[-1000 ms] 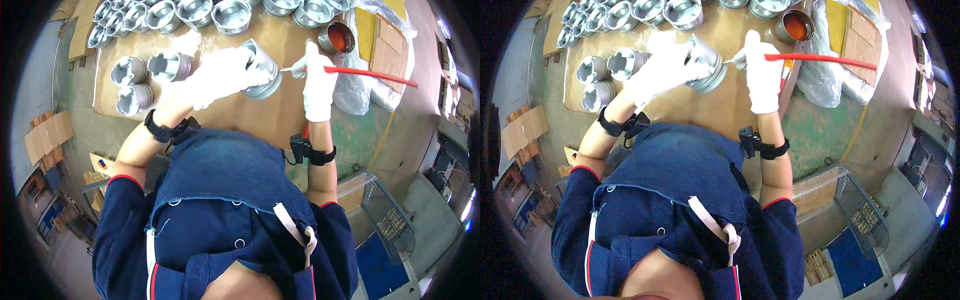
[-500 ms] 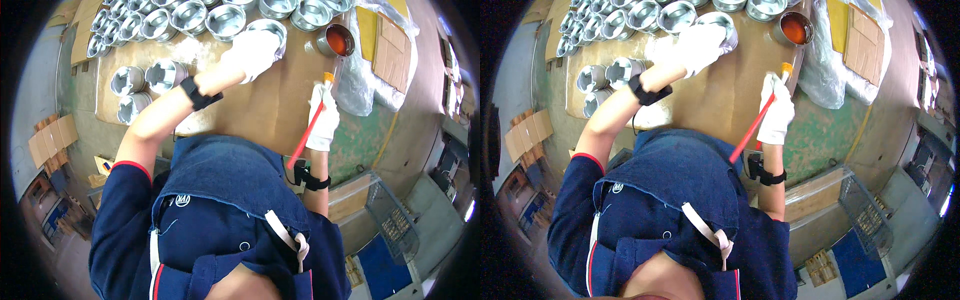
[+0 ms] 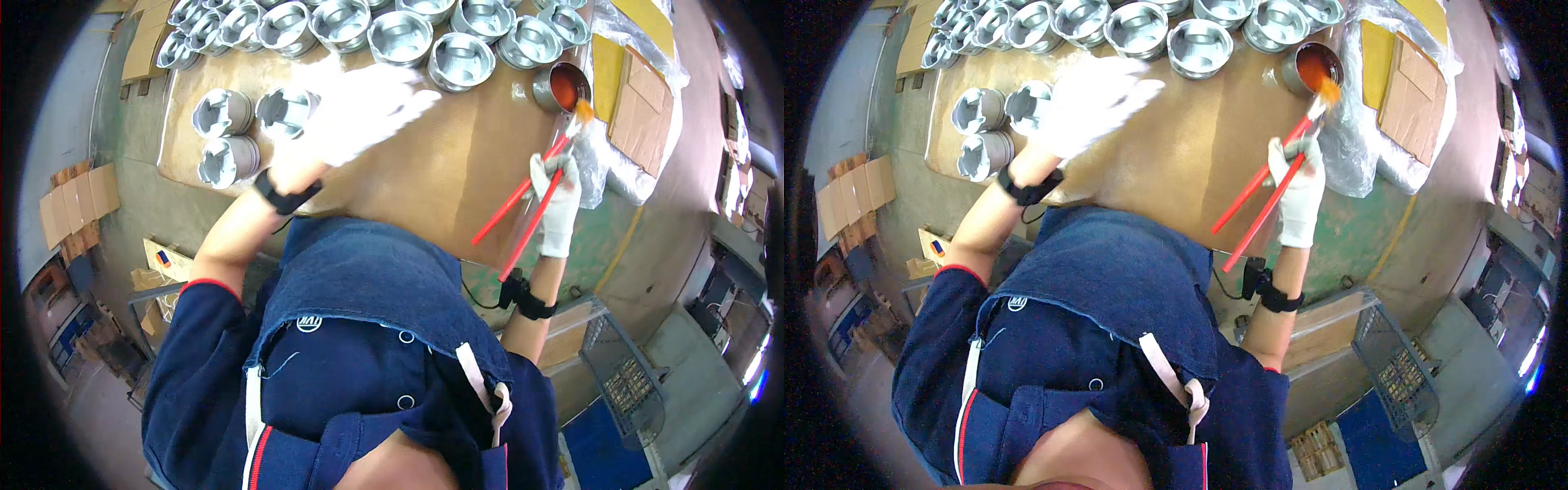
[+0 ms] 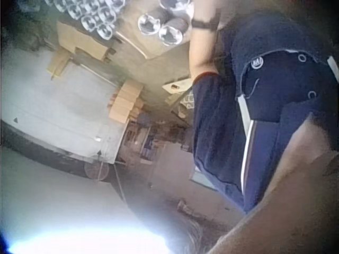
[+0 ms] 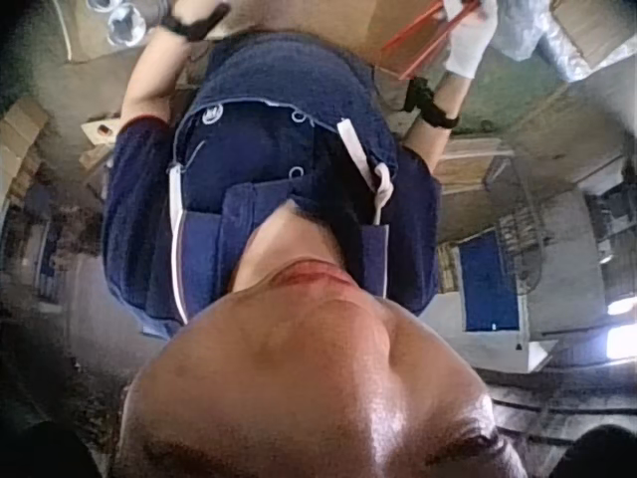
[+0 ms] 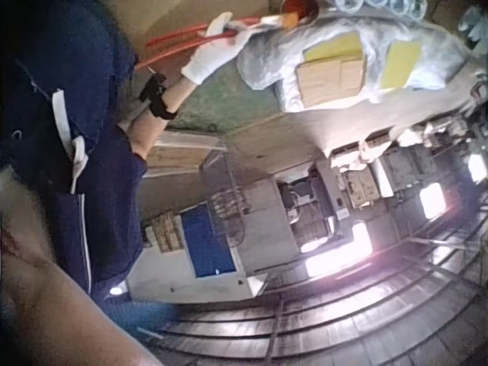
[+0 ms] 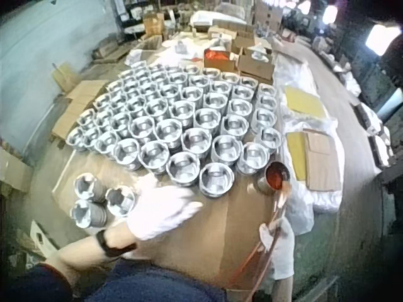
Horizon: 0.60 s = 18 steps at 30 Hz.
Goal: The person applies a liquid coating to the grooves of metal pistons using a small brush.
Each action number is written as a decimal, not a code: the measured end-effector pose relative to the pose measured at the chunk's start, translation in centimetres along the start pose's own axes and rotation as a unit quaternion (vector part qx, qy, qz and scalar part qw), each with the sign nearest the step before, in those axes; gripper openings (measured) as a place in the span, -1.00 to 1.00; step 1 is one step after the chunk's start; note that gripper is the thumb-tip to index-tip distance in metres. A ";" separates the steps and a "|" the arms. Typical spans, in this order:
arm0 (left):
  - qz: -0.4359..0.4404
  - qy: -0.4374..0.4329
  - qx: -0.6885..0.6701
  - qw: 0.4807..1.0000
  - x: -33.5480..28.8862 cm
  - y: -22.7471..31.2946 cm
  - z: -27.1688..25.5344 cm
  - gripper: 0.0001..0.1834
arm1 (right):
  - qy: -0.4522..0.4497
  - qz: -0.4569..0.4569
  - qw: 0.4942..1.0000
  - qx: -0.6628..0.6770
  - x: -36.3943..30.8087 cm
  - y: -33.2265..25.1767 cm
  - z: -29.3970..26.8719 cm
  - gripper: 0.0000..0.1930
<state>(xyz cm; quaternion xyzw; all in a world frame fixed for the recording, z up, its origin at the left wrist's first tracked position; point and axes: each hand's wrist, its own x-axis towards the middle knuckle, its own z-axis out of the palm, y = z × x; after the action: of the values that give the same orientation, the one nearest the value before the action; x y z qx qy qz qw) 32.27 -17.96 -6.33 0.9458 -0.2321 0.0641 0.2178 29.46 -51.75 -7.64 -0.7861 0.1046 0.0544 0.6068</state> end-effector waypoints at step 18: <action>-0.199 -0.164 0.143 0.956 -10.2 -5.3 -4.4 -0.55 | 0.020 0.001 0.994 0.111 13.7 -5.3 3.7 -0.41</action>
<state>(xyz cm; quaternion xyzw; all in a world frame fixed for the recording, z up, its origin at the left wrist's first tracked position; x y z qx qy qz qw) 25.61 -7.54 -6.68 0.9916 -0.0605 -0.1042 0.0473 44.16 -48.24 -6.49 -0.7149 0.1233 0.0275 0.6877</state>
